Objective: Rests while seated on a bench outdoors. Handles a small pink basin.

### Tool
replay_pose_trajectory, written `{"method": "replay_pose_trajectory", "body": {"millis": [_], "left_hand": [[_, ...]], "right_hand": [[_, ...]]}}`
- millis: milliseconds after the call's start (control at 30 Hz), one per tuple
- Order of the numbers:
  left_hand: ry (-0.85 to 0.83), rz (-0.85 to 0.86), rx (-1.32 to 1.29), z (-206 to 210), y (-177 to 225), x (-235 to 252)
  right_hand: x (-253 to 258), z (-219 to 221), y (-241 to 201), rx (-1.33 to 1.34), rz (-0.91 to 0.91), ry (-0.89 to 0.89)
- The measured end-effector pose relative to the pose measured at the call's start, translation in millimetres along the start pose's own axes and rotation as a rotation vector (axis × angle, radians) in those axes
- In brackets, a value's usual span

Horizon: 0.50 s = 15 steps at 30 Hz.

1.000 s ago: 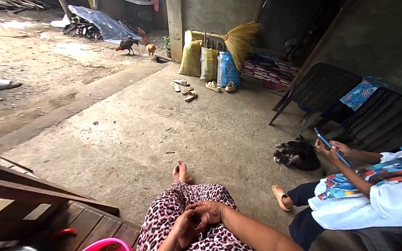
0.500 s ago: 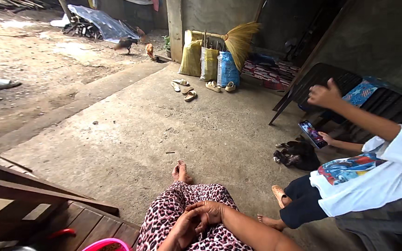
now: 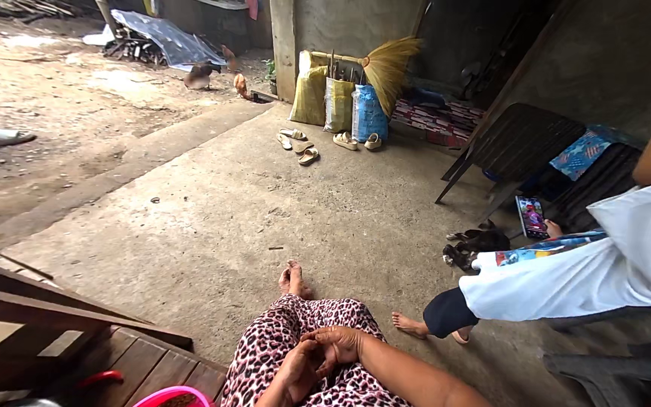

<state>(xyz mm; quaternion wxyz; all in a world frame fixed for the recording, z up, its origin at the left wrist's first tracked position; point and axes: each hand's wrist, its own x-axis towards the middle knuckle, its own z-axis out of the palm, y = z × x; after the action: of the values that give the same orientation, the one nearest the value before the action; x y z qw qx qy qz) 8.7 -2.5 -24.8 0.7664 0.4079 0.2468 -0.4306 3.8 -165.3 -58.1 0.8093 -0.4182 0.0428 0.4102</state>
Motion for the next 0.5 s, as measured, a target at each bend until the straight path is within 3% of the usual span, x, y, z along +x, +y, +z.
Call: {"method": "replay_pose_trajectory", "body": {"millis": [500], "left_hand": [[-0.006,-0.001,0.002,1.5,1.0,-3.5]], "right_hand": [[0.2,1.0,1.5,-0.041,0.004,0.081]]}}
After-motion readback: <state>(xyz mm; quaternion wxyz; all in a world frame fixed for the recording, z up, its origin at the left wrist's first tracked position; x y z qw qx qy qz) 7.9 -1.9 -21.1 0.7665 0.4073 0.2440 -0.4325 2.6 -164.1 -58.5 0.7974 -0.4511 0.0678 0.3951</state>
